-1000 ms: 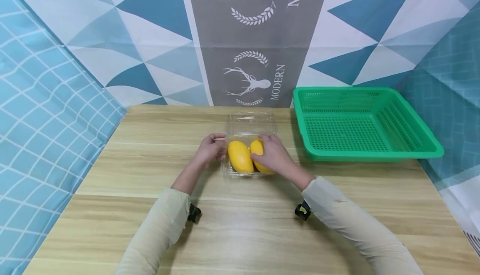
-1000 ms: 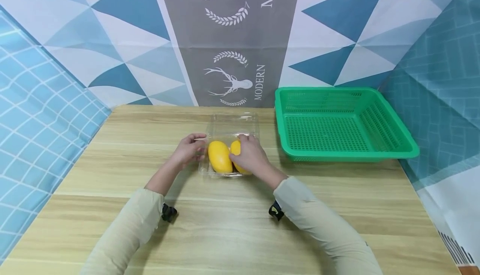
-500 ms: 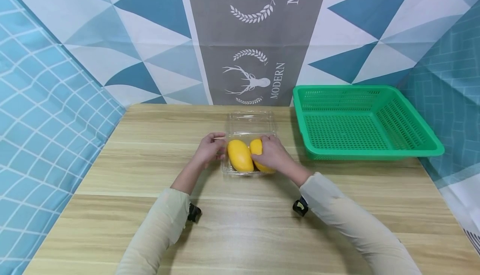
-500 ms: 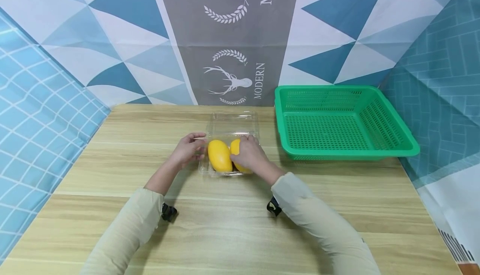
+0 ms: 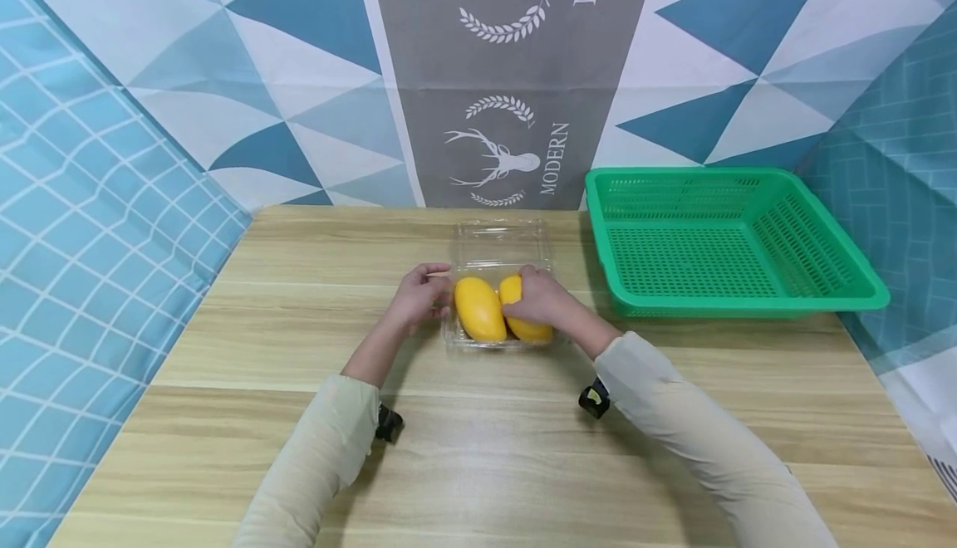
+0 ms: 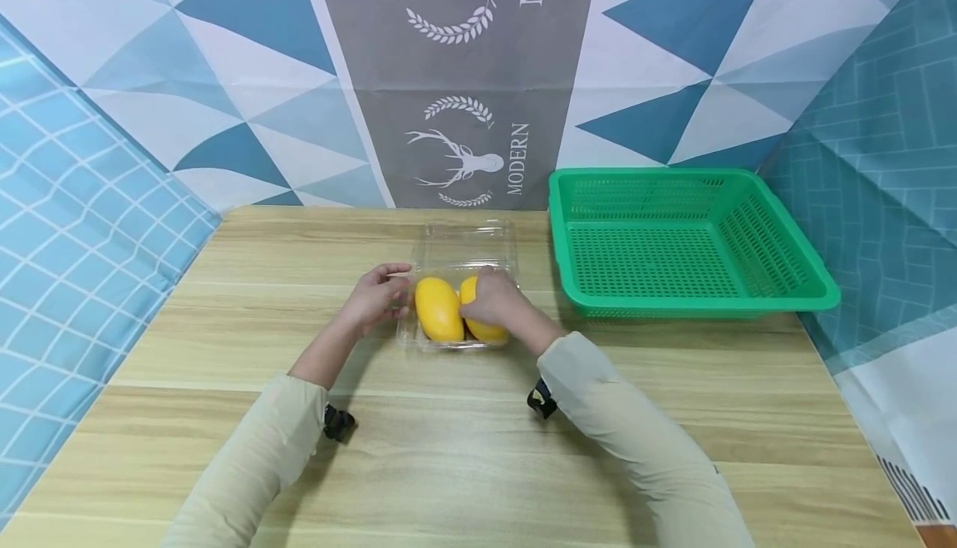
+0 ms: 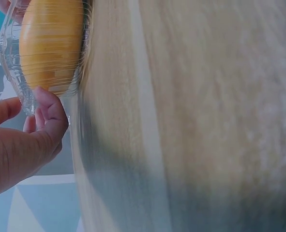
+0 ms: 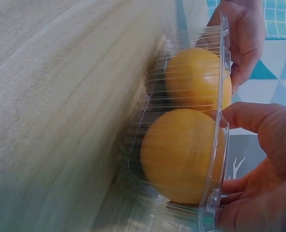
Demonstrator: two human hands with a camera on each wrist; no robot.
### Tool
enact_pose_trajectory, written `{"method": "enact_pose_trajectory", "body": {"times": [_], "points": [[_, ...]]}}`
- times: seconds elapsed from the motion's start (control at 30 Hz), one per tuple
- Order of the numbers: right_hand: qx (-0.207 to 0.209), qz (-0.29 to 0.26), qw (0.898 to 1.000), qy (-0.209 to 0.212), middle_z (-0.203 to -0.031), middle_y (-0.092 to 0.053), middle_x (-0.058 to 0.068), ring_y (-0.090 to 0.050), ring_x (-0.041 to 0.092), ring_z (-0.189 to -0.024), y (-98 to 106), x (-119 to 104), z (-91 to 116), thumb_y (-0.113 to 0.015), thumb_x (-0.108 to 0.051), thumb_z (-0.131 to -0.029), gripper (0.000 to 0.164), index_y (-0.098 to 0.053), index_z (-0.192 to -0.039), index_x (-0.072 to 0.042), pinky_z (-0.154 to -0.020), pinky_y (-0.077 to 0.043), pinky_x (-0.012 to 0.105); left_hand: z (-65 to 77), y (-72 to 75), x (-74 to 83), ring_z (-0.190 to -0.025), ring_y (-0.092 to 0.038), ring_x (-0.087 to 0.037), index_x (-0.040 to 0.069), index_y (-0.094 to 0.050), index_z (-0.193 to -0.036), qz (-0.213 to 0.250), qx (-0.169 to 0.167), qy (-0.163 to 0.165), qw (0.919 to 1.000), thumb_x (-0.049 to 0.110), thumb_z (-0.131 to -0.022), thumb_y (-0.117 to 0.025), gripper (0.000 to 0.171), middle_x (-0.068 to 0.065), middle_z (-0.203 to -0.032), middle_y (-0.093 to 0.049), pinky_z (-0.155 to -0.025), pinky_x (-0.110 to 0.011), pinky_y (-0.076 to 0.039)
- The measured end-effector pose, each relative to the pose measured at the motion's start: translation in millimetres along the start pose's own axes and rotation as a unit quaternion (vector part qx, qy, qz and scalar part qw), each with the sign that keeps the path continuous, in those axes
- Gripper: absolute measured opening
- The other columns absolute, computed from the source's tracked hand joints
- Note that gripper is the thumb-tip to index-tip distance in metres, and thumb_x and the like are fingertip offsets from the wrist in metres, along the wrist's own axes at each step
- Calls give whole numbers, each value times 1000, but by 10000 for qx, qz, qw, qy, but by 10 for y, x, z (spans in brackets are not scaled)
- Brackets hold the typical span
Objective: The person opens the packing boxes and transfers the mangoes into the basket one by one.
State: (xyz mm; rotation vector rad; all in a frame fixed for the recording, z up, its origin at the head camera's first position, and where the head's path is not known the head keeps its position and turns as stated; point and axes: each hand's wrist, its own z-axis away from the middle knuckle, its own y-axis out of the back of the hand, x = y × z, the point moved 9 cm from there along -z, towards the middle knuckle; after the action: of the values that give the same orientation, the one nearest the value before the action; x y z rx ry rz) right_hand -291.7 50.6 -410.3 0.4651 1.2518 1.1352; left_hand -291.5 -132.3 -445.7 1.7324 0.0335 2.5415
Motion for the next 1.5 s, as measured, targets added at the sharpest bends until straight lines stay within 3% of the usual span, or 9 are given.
{"method": "enact_pose_trajectory", "body": {"times": [0.2,0.37,0.77,1.0,1.17,1.5], "points": [[-148,-358,9992,-83,-110,-52,17,-53,25,-89,-17,32,5,-69,-32,-79,77,-33,-134,7,-76,-49,32,10,3,9,-74,-52,-13,4,-41,-134,-46,28,-53,10000,13,-96,-50,41,-10,-103,-47,-59,-19,-51],[-282,-351,9989,-138,-106,-52,15,-52,23,-83,-24,42,11,-69,-34,-79,77,-33,-133,8,-70,-46,28,9,2,1,-74,-52,-13,6,-42,-134,-42,49,-27,10000,13,-95,-50,40,-9,-103,-48,-58,-19,-52],[-334,-597,9970,-362,-115,-54,18,-53,25,-95,-26,91,-10,-71,-33,-77,88,-24,-139,7,-86,-49,37,13,-27,44,-76,-52,-14,3,-43,-132,-11,22,-66,10000,10,-95,-50,38,-9,-105,-49,-61,-21,-53],[-92,-752,9970,-138,-108,-56,15,-54,25,-90,1,70,-2,-74,-29,-74,74,-37,-128,4,-80,-50,35,5,5,27,-75,-53,-13,-1,-46,-130,80,90,-147,9998,7,-94,-50,37,-8,-98,-50,-60,-17,-52],[-4,-868,9962,-108,-108,-58,15,-56,24,-90,15,82,19,-75,-29,-74,75,-37,-130,3,-80,-51,34,0,3,12,-72,-53,-12,-2,-48,-128,155,130,-169,9997,6,-94,-51,36,-7,-96,-51,-58,-16,-52],[210,-798,9964,176,-128,-53,18,-54,28,-107,135,43,81,-72,-32,-78,80,-34,-140,0,-95,-48,41,4,-14,24,-76,-52,-13,-2,-46,-132,87,105,-159,9998,6,-94,-50,39,-11,-105,-51,-58,-14,-51]]}}
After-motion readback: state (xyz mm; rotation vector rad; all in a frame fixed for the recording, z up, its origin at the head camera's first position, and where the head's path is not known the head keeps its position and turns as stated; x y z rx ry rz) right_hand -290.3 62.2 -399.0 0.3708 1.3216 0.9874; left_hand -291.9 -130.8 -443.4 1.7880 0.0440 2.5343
